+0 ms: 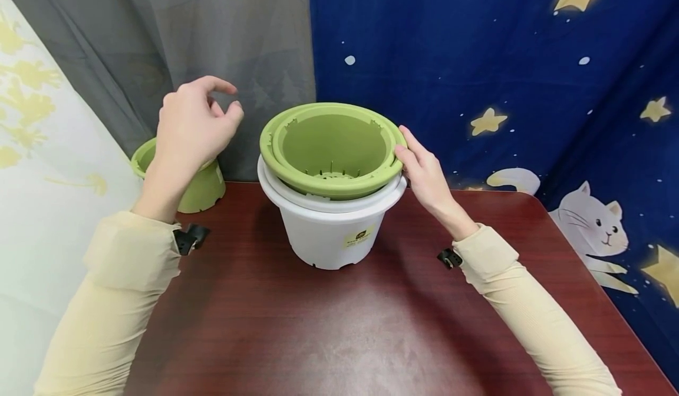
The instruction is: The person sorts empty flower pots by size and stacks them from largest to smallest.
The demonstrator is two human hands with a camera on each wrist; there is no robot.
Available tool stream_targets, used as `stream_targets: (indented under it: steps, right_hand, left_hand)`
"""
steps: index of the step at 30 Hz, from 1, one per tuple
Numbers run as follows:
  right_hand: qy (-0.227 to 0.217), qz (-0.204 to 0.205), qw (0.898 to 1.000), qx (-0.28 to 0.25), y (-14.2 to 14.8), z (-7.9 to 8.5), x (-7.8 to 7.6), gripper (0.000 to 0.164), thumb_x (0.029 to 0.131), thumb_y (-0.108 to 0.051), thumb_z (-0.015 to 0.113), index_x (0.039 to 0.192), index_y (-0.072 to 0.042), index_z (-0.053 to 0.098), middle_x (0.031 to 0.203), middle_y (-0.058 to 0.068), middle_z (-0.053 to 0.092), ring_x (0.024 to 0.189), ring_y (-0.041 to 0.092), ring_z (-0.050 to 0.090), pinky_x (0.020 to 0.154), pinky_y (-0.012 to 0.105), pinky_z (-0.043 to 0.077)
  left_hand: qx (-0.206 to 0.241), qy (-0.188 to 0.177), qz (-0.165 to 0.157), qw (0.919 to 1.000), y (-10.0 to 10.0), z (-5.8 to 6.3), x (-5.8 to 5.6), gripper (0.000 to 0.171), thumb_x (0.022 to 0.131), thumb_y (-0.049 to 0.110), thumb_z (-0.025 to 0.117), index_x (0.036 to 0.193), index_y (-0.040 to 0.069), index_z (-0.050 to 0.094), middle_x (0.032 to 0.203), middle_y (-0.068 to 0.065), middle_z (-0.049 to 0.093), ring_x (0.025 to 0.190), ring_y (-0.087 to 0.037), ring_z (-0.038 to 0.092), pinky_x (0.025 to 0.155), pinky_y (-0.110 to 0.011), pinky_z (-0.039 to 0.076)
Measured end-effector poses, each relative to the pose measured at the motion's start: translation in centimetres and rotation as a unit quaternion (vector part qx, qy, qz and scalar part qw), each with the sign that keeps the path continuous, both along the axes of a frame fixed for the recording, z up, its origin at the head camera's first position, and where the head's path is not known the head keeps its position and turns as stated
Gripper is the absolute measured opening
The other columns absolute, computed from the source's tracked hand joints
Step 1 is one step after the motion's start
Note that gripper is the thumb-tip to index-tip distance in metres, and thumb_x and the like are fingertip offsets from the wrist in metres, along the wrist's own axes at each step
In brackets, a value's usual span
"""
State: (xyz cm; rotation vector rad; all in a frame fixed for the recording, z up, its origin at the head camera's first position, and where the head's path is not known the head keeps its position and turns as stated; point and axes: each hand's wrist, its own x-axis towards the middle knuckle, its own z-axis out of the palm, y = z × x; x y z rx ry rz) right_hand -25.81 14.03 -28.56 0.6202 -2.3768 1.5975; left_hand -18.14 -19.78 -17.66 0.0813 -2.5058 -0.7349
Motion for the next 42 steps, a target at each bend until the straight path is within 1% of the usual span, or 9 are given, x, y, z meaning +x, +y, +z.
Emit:
stream_targets:
  steps: [6,10,16,25,29,32,35,38,42]
  right_hand:
    - [-0.001,0.002,1.0,0.0,0.0,0.0,-0.1,0.053,0.106,-0.03,0.048,0.156,-0.015,0.039,0.129,0.01,0.06,0.074,0.008,0.049,0.07,0.018,0.041]
    - [0.001,-0.002,1.0,0.002,0.0,-0.1,-0.1,0.053,0.106,-0.032,0.048,0.156,-0.015,0.039,0.109,0.01,0.063,0.069,0.008,0.046,0.066,0.019,0.04]
    - [-0.001,-0.004,1.0,0.002,0.0,-0.1,0.0,0.054,0.106,-0.033,0.049,0.156,-0.015,0.04,0.083,0.006,0.052,0.065,0.007,0.043,0.063,0.019,0.039]
    - [0.001,0.0,1.0,-0.001,0.0,-0.1,0.0,0.054,0.106,-0.032,0.049,0.156,-0.015,0.039,0.085,0.006,0.053,0.066,0.007,0.044,0.064,0.019,0.039]
    - [0.001,-0.001,1.0,-0.002,0.0,-0.1,0.0,0.054,0.106,-0.032,0.049,0.156,-0.014,0.039,0.089,0.008,0.055,0.067,0.008,0.045,0.065,0.019,0.04]
    - [0.0,0.0,1.0,-0.004,0.0,-0.1,0.0,0.054,0.106,-0.031,0.049,0.156,-0.014,0.039,0.091,0.006,0.057,0.067,0.008,0.045,0.065,0.019,0.04]
    - [0.0,0.003,1.0,-0.007,0.0,-0.1,0.0,0.054,0.106,-0.031,0.049,0.156,-0.013,0.039,0.083,0.006,0.052,0.065,0.008,0.044,0.063,0.019,0.039]
    - [0.002,0.004,1.0,-0.005,-0.1,-0.1,0.0,0.054,0.106,-0.03,0.049,0.156,-0.013,0.038,0.082,0.006,0.051,0.064,0.007,0.043,0.062,0.019,0.039]
    - [0.001,0.003,1.0,-0.004,-0.1,-0.1,0.0,0.053,0.106,-0.03,0.049,0.156,-0.014,0.039,0.083,0.005,0.052,0.064,0.007,0.043,0.062,0.019,0.039]
  left_hand:
    - [0.006,-0.001,0.014,0.9999,-0.8,-0.2,0.2,0.039,0.095,0.023,0.049,0.125,0.01,0.07,0.071,-0.009,0.06,0.062,-0.024,0.052,0.057,-0.036,0.038]
    - [0.01,-0.001,0.019,0.9998,-1.1,-0.4,0.3,0.039,0.096,0.024,0.05,0.126,0.01,0.069,0.073,-0.009,0.06,0.065,-0.024,0.051,0.061,-0.038,0.037]
    - [0.026,0.001,0.033,0.9991,-1.8,-0.9,0.0,0.044,0.096,0.036,0.051,0.128,0.01,0.068,0.067,0.0,0.058,0.071,-0.022,0.052,0.062,-0.038,0.038]
    - [0.054,-0.002,0.069,0.9961,-3.7,-2.0,-0.8,0.06,0.097,0.05,0.048,0.136,0.007,0.06,0.072,0.001,0.061,0.074,-0.019,0.054,0.07,-0.039,0.039]
    - [0.08,-0.022,0.087,0.9928,-4.8,-2.4,-1.2,0.066,0.097,0.055,0.044,0.139,0.006,0.056,0.077,0.001,0.063,0.09,-0.029,0.06,0.076,-0.043,0.04]
    - [0.092,-0.042,0.097,0.9901,-5.5,-2.8,-1.4,0.071,0.097,0.057,0.04,0.142,0.005,0.052,0.087,-0.006,0.066,0.102,-0.039,0.06,0.08,-0.048,0.041]
    - [0.096,-0.064,0.105,0.9878,-6.3,-3.0,-1.6,0.075,0.097,0.058,0.036,0.145,0.002,0.047,0.102,-0.017,0.066,0.111,-0.046,0.057,0.086,-0.056,0.041]
    - [0.099,-0.082,0.11,0.9856,-7.0,-3.2,-1.9,0.078,0.098,0.06,0.033,0.147,0.001,0.043,0.1,-0.022,0.067,0.118,-0.052,0.053,0.092,-0.062,0.039]
    - [0.108,-0.102,0.119,0.9818,-7.7,-3.4,-2.1,0.082,0.098,0.063,0.027,0.15,0.001,0.039,0.109,-0.03,0.065,0.128,-0.056,0.045,0.099,-0.064,0.036]
